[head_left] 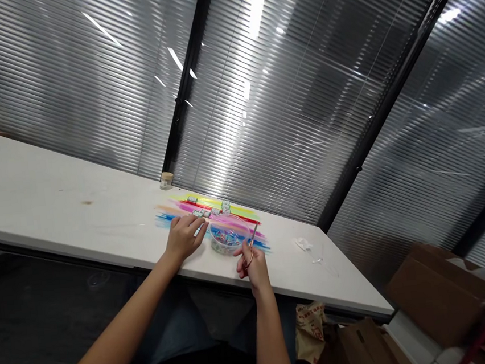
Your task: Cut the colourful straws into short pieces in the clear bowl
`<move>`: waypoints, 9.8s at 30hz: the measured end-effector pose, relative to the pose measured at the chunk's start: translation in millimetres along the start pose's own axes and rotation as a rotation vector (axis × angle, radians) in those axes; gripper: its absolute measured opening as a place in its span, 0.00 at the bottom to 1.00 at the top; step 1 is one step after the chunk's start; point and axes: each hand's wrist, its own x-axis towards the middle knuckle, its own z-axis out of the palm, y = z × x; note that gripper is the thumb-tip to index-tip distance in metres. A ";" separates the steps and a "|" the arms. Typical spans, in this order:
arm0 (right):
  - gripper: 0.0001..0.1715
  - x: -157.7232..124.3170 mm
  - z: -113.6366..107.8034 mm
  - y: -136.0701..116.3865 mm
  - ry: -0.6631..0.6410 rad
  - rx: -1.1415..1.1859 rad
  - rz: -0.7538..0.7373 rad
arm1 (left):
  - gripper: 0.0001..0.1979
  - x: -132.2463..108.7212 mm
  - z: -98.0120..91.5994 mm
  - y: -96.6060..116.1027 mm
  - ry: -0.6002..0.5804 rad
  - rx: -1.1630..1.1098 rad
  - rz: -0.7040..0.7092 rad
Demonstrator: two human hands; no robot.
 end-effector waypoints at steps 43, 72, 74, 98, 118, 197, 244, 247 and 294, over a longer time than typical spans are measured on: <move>0.37 20.5 19.7 32.6 -0.150 -0.071 0.039 | 0.05 -2.5 4.0 1.7 0.012 -0.085 0.091; 0.31 20.3 19.8 33.5 -0.160 -0.089 0.050 | 0.06 -1.6 3.9 1.0 -0.057 -0.111 0.094; 0.31 20.1 19.4 33.4 -0.160 -0.094 0.042 | 0.06 -1.7 4.1 0.7 -0.060 -0.111 0.093; 0.36 20.0 18.5 34.4 -0.164 -0.088 0.048 | 0.05 -1.4 4.6 1.2 -0.013 -0.063 0.136; 0.34 17.9 18.3 34.8 -0.155 -0.083 0.023 | 0.08 -1.1 5.0 2.1 -0.047 -0.085 0.123; 0.33 19.2 19.0 34.8 -0.177 -0.162 0.037 | 0.06 -3.6 7.0 1.8 -0.090 -0.132 0.181; 0.33 19.1 18.9 35.7 -0.141 -0.171 0.034 | 0.12 -2.4 7.6 1.2 0.032 -0.103 0.319; 0.33 18.8 18.8 35.2 -0.164 -0.169 0.029 | 0.11 -2.8 8.1 1.1 0.022 -0.099 0.324; 0.32 17.8 19.1 34.5 -0.164 -0.189 0.022 | 0.14 -7.5 16.0 -2.3 0.013 -0.149 0.370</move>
